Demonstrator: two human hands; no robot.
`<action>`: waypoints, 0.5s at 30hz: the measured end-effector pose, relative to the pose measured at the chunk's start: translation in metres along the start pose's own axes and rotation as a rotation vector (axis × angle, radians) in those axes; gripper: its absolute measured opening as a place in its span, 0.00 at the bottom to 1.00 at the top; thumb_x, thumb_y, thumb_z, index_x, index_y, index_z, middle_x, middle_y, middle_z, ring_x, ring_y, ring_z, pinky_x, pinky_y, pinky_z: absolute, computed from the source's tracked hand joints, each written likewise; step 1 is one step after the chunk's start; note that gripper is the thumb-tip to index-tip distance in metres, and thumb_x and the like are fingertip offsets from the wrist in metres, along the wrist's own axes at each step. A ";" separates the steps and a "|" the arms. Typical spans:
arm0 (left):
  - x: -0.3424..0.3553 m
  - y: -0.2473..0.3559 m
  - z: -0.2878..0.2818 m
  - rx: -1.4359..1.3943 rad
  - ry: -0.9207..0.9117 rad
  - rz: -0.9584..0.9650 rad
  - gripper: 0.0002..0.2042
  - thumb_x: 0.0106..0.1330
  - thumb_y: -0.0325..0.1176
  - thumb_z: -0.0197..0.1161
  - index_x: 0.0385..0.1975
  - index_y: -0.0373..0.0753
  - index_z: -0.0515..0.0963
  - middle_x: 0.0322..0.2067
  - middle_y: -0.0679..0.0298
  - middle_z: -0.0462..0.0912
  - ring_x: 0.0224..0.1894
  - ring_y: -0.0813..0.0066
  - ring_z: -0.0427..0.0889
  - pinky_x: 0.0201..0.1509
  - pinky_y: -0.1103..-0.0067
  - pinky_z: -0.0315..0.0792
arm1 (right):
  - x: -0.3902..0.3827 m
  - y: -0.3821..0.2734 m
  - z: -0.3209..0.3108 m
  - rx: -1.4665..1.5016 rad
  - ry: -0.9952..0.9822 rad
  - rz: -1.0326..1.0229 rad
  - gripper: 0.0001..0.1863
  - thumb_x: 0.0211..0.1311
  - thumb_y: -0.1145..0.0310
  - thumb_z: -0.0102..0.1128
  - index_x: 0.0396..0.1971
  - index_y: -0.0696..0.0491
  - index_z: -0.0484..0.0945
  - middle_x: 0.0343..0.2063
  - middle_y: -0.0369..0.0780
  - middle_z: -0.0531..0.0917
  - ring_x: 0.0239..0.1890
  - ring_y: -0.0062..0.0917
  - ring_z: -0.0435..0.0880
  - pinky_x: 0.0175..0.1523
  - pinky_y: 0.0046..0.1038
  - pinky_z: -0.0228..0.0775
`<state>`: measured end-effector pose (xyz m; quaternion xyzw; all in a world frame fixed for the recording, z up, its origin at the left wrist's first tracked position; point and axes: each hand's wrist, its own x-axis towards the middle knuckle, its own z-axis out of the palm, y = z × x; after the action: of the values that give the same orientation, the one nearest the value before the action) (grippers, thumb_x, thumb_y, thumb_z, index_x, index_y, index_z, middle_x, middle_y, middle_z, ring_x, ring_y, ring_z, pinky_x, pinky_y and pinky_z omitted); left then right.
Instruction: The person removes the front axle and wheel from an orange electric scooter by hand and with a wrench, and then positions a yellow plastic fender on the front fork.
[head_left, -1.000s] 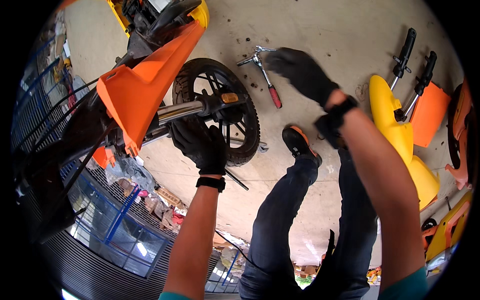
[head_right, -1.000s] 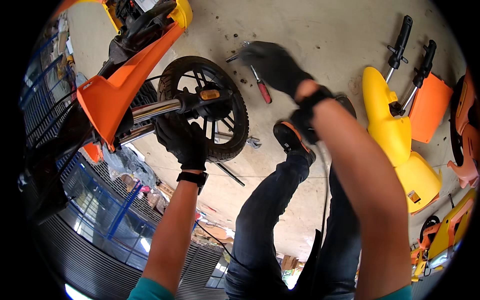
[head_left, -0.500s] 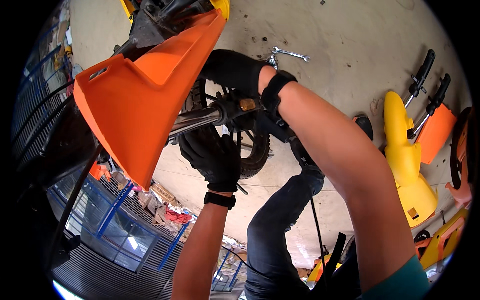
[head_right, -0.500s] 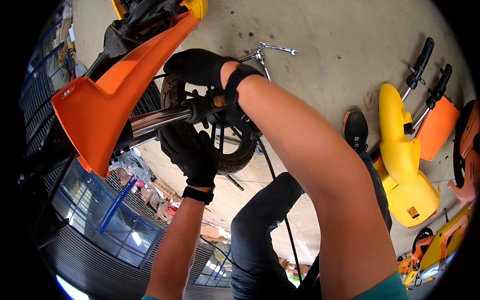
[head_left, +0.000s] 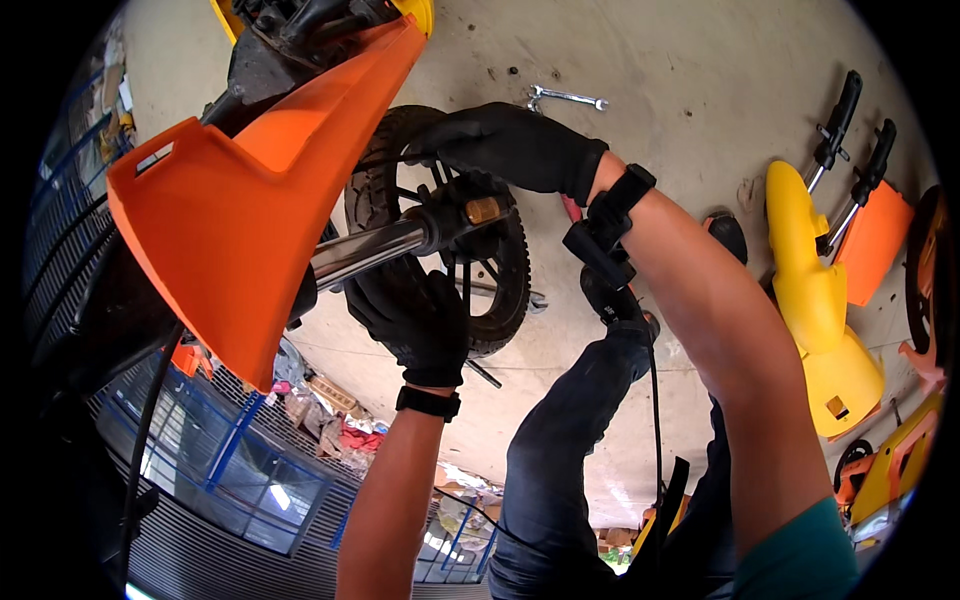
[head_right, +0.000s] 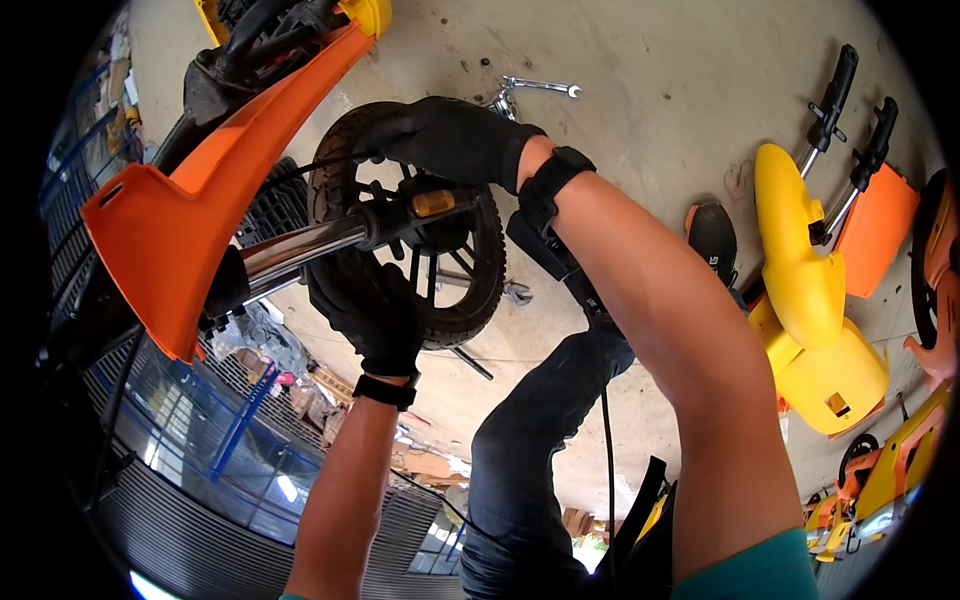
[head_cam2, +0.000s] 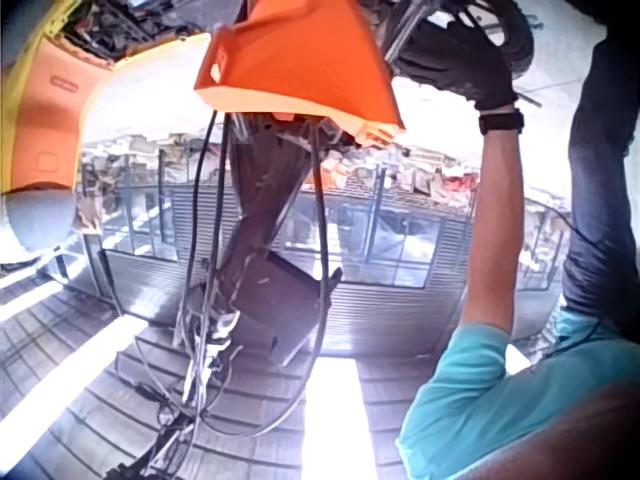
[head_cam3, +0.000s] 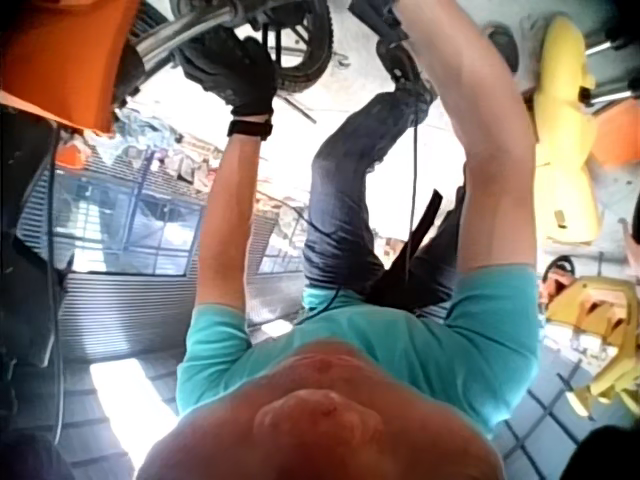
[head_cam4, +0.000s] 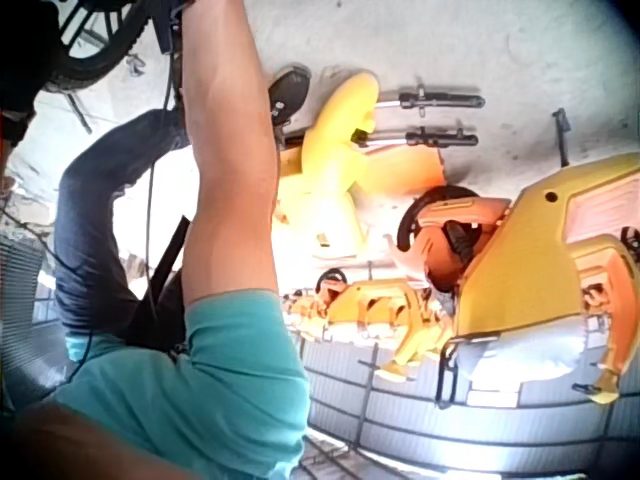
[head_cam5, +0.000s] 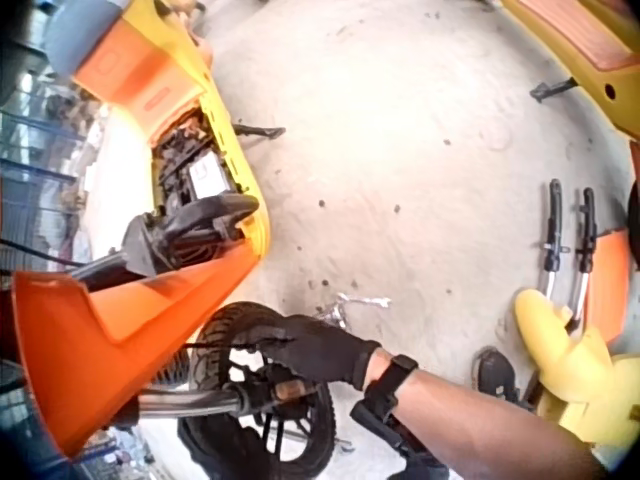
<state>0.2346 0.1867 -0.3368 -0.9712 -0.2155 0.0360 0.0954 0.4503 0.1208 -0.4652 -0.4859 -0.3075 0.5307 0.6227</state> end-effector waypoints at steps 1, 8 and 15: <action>0.001 0.000 0.001 0.010 0.001 0.010 0.32 0.61 0.27 0.63 0.67 0.33 0.62 0.66 0.40 0.60 0.67 0.36 0.61 0.67 0.48 0.59 | -0.001 0.006 0.004 0.022 0.033 -0.040 0.17 0.72 0.67 0.52 0.57 0.44 0.80 0.51 0.41 0.85 0.50 0.33 0.83 0.59 0.31 0.73; 0.001 -0.002 0.004 0.035 0.026 0.045 0.32 0.62 0.25 0.62 0.68 0.36 0.61 0.66 0.40 0.60 0.67 0.35 0.61 0.66 0.47 0.60 | 0.017 0.020 0.017 -0.192 0.035 -0.194 0.19 0.72 0.64 0.54 0.60 0.47 0.75 0.61 0.41 0.76 0.54 0.38 0.80 0.60 0.34 0.73; 0.004 -0.001 0.003 0.062 0.003 0.042 0.34 0.61 0.26 0.62 0.70 0.37 0.60 0.67 0.42 0.59 0.68 0.38 0.60 0.68 0.50 0.58 | 0.007 0.005 0.006 -0.295 0.061 0.007 0.21 0.70 0.52 0.56 0.52 0.51 0.81 0.45 0.44 0.83 0.47 0.39 0.82 0.55 0.34 0.73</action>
<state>0.2370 0.1899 -0.3398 -0.9720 -0.1939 0.0433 0.1252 0.4450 0.1287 -0.4686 -0.5893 -0.3612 0.4669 0.5516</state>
